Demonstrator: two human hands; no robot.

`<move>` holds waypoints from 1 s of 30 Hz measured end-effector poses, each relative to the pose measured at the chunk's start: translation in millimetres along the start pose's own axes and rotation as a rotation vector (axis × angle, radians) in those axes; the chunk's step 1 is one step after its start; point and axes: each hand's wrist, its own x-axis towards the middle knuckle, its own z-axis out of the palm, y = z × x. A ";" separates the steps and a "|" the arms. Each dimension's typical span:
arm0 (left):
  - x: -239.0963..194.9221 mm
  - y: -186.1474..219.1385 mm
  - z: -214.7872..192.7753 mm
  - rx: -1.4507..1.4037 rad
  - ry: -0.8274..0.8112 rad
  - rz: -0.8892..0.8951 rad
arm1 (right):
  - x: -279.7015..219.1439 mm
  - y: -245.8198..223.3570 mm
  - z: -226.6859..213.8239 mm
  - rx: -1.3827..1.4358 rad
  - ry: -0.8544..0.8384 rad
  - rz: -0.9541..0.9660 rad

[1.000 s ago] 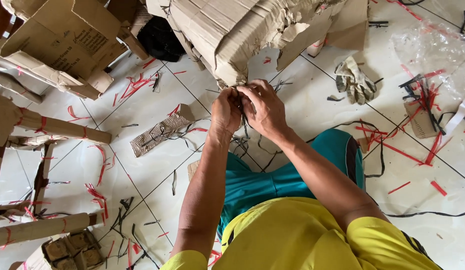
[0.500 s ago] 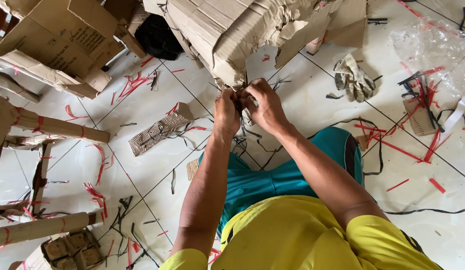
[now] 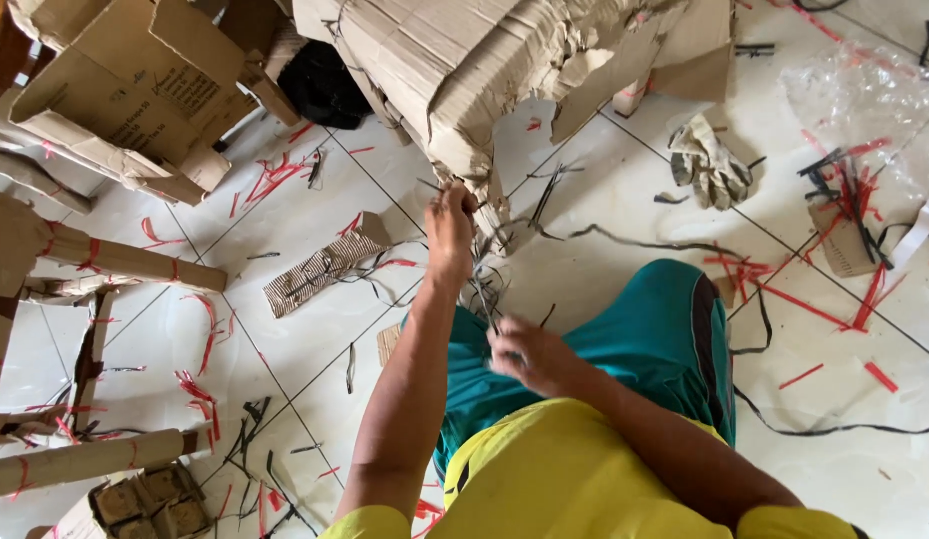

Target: The person uses a red utility knife to cut black plastic straps securing a large stack of cardboard. They then pull the straps apart by hand and remove loose pieces of cardboard from the bundle.

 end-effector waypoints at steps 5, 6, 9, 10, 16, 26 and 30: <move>0.4 -40.4 -10.5 0.378 0.137 0.153 | 10.4 -9.4 -42.8 0.226 -0.252 0.263; -2.6 -38.2 -8.2 0.378 0.136 0.155 | 29.8 -8.1 -54.2 0.224 -0.251 0.262; -13.1 -29.8 -6.1 0.362 0.143 0.144 | 88.3 -3.8 -71.2 -0.096 0.229 0.102; -15.7 -26.5 -6.0 0.366 0.125 0.186 | 107.2 -0.7 -66.4 -0.128 0.217 0.028; -24.7 -10.0 -5.5 0.387 0.013 0.416 | 158.8 -9.4 -47.9 -0.222 0.081 -0.023; -41.5 -19.9 0.3 0.281 0.044 0.460 | 109.0 -15.9 -33.5 0.324 0.404 0.097; -38.0 -42.3 -2.3 0.115 0.007 0.426 | 91.0 -0.9 -23.4 0.388 0.408 0.223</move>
